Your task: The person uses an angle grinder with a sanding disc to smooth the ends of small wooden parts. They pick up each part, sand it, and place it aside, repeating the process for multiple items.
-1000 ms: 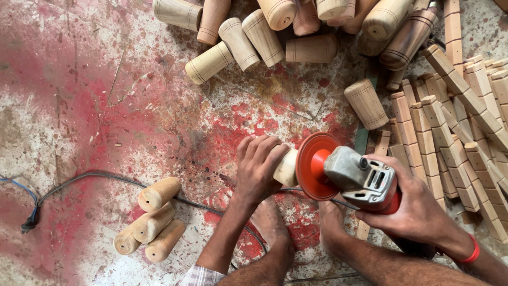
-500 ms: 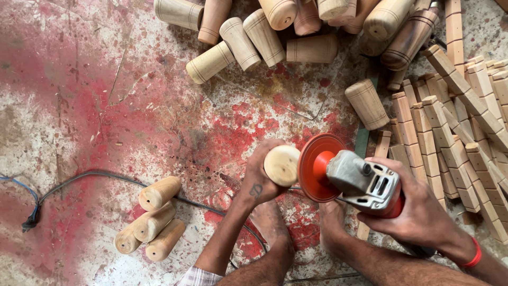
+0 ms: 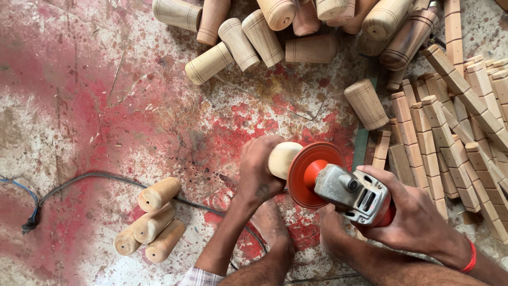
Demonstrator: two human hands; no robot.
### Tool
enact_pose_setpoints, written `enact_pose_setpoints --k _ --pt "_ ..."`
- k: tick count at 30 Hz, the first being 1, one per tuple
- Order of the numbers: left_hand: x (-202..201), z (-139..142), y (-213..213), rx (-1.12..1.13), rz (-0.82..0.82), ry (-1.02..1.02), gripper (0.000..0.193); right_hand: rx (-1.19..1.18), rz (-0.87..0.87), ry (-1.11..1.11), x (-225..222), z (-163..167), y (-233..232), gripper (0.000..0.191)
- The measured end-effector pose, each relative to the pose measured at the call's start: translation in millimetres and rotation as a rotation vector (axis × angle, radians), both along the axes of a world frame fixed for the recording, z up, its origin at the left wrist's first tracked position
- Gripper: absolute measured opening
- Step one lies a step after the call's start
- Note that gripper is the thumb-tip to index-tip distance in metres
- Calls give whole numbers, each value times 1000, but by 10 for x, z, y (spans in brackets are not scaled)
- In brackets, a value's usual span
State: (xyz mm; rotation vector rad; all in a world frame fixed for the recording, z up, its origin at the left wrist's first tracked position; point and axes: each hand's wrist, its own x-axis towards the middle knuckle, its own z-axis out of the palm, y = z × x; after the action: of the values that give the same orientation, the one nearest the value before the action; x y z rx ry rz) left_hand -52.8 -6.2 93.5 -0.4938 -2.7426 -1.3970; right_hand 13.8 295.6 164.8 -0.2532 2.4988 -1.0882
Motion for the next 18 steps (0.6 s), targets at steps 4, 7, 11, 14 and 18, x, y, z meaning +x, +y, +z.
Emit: enact_pose_setpoints --k 4,7,11,14,18 --pt "41 -26 -22 372 -21 -298 70 -115 -18 1 -5 8 16 110" --pt "29 2 -44 355 -98 -173 71 -148 -49 -29 -31 8 30 109" --pt "-4 66 -44 99 -181 88 72 -161 -59 -13 -52 1 23 104" --pt "1 60 -2 -27 -162 170 68 -132 -39 -45 -38 2 4 107" --pt "30 -34 9 138 -68 15 62 -79 15 12 -1 21 -3 109"
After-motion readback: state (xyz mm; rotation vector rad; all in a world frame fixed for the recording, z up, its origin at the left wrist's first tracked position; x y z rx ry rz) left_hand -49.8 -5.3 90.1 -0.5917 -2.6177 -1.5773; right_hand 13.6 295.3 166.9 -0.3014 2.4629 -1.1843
